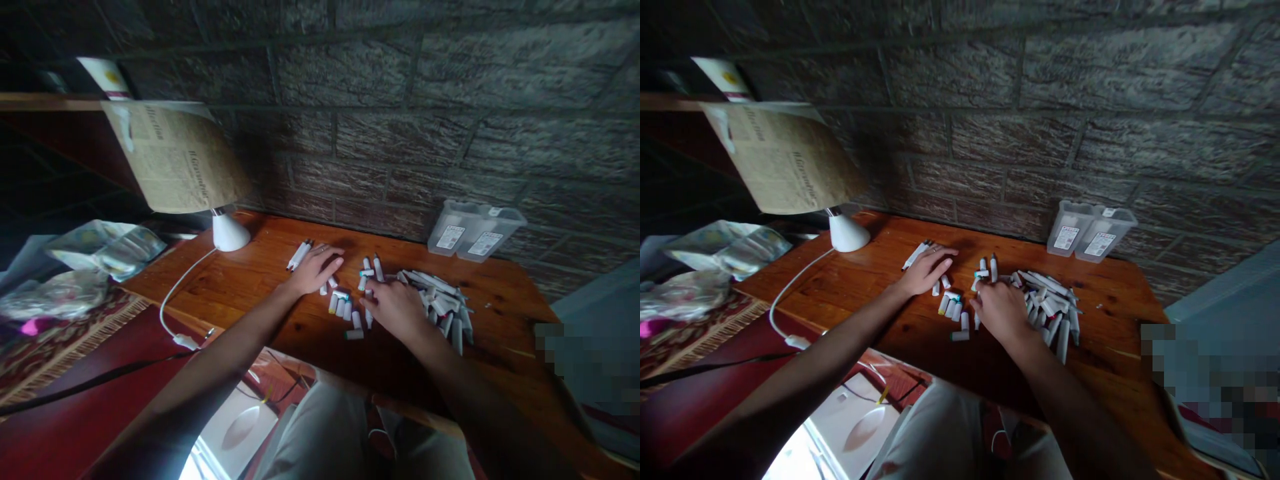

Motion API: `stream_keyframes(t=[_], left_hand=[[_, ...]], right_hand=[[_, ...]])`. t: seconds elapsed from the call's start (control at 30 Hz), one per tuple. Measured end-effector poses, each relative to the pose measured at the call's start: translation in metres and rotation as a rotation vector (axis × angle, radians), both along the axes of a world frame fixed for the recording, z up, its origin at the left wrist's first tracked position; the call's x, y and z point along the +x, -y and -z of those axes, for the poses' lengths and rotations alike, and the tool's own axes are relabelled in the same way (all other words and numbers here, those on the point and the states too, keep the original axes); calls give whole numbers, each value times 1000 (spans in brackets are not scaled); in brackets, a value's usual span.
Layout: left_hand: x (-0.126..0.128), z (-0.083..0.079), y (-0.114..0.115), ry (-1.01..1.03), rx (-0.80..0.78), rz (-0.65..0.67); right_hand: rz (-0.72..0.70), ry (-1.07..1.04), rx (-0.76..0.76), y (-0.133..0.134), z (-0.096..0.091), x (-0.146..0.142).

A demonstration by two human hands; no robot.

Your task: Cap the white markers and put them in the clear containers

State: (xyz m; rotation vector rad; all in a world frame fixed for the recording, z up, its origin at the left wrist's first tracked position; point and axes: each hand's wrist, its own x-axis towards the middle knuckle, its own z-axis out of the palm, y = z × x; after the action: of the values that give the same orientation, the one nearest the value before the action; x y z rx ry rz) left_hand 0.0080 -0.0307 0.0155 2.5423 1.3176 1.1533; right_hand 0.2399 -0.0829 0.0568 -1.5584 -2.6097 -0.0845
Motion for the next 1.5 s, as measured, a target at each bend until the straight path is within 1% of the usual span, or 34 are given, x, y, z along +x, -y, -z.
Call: stream_keyframes(t=[0.23, 0.33, 0.4, 0.47, 0.53, 0.57, 0.63, 0.7, 0.77, 0.83, 0.9, 1.03, 1.17, 1.27, 1.37, 1.43, 1.5], left_hand=[[4, 3, 3, -35, 8, -1], [3, 5, 0, -30, -14, 4], [1, 3, -1, -23, -29, 9], [1, 0, 5, -30, -42, 23], [4, -4, 19, -63, -59, 41], [7, -5, 30, -97, -71, 52], [15, -3, 55, -188, -146, 31], [25, 2, 76, -284, -255, 8], [33, 7, 87, -343, -337, -37], [37, 9, 87, -369, -384, -86], [39, 10, 79, -378, -400, -95], [42, 9, 65, -352, -348, 3], [56, 10, 61, -315, -290, 92], [70, 12, 59, -268, -278, 114], [81, 13, 56, -244, -284, 110], [82, 11, 54, -266, -285, 122], [79, 4, 50, -292, -269, 141]], right_hand=[[75, -2, -43, 3, 3, -13], [93, -113, -70, -1, 4, -10], [89, -306, -136, -8, 6, 0], [51, -608, -282, -19, 6, 15], [-9, -951, -432, -33, 5, 34], [-6, -1088, -484, -39, 4, 44], [85, -1306, -545, -51, 4, 62], [183, -1454, -561, -61, 5, 75], [211, -1560, -544, -68, 9, 83], [207, -1599, -544, -72, 13, 85], [199, -1601, -566, -74, 16, 85], [176, -1625, -597, -76, 16, 86], [142, -1661, -633, -77, 15, 90], [87, -1650, -677, -77, 16, 90], [75, -1602, -693, -76, 17, 89], [66, -1565, -695, -74, 16, 89], [60, -1543, -689, -72, 14, 89]])
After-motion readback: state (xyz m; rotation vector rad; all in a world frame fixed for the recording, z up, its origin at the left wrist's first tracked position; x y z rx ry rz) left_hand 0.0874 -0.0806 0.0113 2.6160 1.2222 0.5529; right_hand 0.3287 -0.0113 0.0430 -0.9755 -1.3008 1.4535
